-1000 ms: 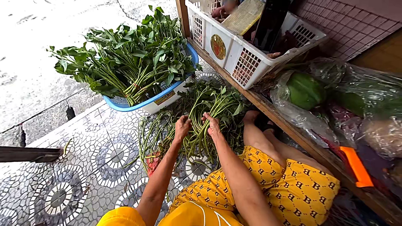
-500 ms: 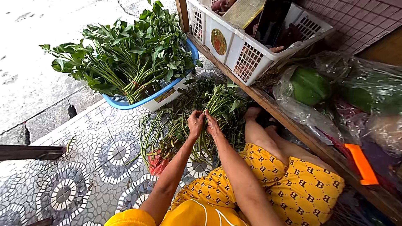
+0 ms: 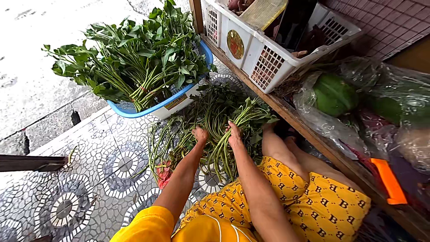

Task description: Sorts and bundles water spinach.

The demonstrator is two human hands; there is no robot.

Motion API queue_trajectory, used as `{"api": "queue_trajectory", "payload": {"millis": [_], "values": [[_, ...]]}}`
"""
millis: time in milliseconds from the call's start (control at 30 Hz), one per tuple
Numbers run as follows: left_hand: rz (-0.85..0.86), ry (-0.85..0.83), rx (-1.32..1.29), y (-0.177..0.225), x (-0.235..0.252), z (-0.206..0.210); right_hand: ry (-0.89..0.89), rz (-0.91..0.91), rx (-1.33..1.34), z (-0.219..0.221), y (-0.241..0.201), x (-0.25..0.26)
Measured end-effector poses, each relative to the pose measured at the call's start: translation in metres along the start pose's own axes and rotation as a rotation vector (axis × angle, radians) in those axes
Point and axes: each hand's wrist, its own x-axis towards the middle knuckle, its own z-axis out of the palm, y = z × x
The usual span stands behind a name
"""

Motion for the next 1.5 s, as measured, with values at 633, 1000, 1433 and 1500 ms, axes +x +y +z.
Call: {"api": "queue_trajectory", "payload": {"millis": [633,1000,1433,1500], "values": [[0.512,0.154,-0.353,-0.05,-0.06,-0.095,-0.162,-0.063,-0.002,0.008,0.008,-0.005],[0.409,-0.074,0.303,-0.07,-0.073,-0.135,-0.131,-0.011,0.009,0.006,0.008,-0.006],[0.309,-0.082,-0.082,-0.087,-0.09,-0.195,-0.141,0.013,-0.081,0.006,0.016,-0.007],[0.387,-0.033,-0.159,-0.075,-0.106,-0.191,-0.197,0.016,-0.093,0.007,0.017,-0.008]]}}
